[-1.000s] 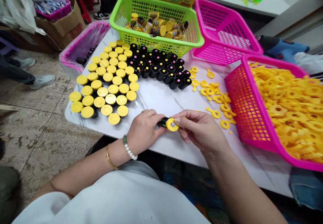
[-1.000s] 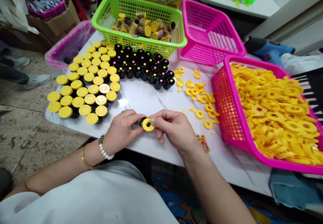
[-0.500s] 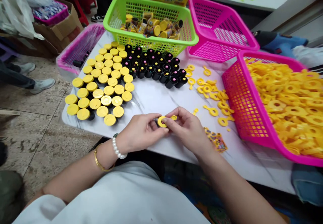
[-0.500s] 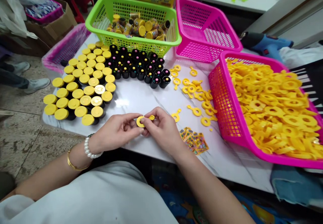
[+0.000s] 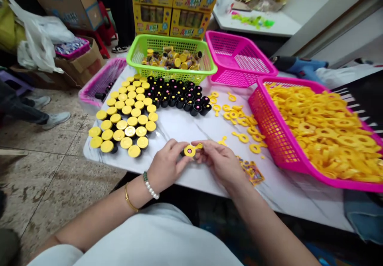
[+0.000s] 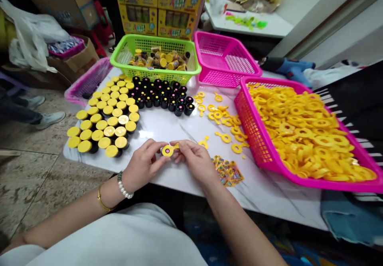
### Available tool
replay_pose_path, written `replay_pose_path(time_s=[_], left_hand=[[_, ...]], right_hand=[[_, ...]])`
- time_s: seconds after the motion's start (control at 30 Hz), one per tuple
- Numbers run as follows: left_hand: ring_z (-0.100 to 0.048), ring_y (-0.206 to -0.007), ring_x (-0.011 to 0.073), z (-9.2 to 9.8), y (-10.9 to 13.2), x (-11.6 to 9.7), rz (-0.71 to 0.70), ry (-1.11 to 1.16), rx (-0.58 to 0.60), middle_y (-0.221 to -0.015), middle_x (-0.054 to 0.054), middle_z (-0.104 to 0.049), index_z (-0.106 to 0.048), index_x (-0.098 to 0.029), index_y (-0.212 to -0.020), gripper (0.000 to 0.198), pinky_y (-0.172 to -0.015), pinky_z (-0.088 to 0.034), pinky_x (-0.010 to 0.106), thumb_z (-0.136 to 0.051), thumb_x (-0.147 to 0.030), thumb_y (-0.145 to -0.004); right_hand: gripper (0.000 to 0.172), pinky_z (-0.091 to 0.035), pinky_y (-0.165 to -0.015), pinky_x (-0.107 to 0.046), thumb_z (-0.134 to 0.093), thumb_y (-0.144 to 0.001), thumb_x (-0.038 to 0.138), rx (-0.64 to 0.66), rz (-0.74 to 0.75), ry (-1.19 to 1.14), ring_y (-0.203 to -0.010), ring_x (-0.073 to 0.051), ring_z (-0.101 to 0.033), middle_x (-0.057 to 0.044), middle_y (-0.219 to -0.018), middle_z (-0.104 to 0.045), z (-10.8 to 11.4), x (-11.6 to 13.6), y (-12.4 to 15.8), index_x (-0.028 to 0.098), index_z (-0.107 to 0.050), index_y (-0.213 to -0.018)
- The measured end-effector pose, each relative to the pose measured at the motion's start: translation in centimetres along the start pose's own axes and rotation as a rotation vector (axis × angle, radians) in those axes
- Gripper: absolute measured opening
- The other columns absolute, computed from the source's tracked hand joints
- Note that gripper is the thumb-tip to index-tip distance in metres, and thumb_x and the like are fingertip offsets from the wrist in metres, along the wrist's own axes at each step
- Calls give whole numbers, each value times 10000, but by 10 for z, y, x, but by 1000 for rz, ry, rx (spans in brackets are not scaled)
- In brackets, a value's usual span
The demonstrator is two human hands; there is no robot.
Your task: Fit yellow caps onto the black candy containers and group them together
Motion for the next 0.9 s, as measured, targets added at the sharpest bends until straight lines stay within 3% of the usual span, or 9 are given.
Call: replay_pose_path(time_s=[0.13,0.27,0.43,0.53,0.63,0.73,0.9], left_hand=[[-590,-775,140,-2,0,-4,-61,-94,18,-991,52,-586,-579,-179,-1199,281,-690,-505,249,-530,-290,-946],[-543,-684,117,-4,-2,-4,-37,-12,49,-923,30,-567,-604,-173,-1140,241,-644,-478,232,-545,-233,-914],[-525,-670,133,-7,-5,4,78,95,59,-771,5,-530,-641,-148,-956,113,-645,-460,251,-567,-169,-873],[-540,-678,135,-8,-4,7,108,161,73,-758,-4,-547,-643,-168,-1019,153,-650,-460,250,-610,-230,-883],[-556,-693,142,-7,-4,8,104,166,75,-774,0,-563,-641,-168,-1054,222,-668,-472,257,-668,-266,-856],[-565,-719,148,-9,-3,7,78,118,79,-805,11,-572,-630,-171,-1056,184,-686,-481,263,-620,-248,-890],[-565,-729,159,-16,-5,8,69,47,129,-834,24,-574,-612,-172,-1032,148,-678,-481,268,-562,-229,-904]], right_hand=[[356,-462,-480,-203,-803,-662,453,212,-207,-157,-521,-83,-551,0,-638,-624,-10,-8,-11,145,-659,-767],[357,-356,-351,-165,-785,-691,393,379,-283,95,-373,-62,-452,85,-507,-539,-27,-7,-18,176,-567,-873],[289,-334,-324,-158,-655,-819,411,290,-155,441,-337,-62,-459,122,-523,-503,-29,7,-17,216,-461,-909],[325,-384,-341,-169,-590,-860,495,352,-219,393,-340,-82,-491,116,-507,-532,-34,-1,-8,227,-439,-963],[430,-542,-480,-249,-622,-819,573,376,-328,258,-489,-145,-655,68,-581,-639,-31,-11,-4,236,-432,-1005],[474,-585,-589,-312,-668,-777,590,398,-407,186,-609,-187,-716,22,-634,-688,-30,-16,-3,229,-453,-996],[305,-516,-533,-240,-602,-867,476,293,-203,478,-531,-148,-660,46,-576,-649,-28,1,-7,227,-465,-979]])
Point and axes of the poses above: each hand's wrist, its own y-axis away from the middle knuckle, its own z-axis out of the back of the hand, x = y × z, the point moved 10 cm from there along -y, towards the middle knuckle
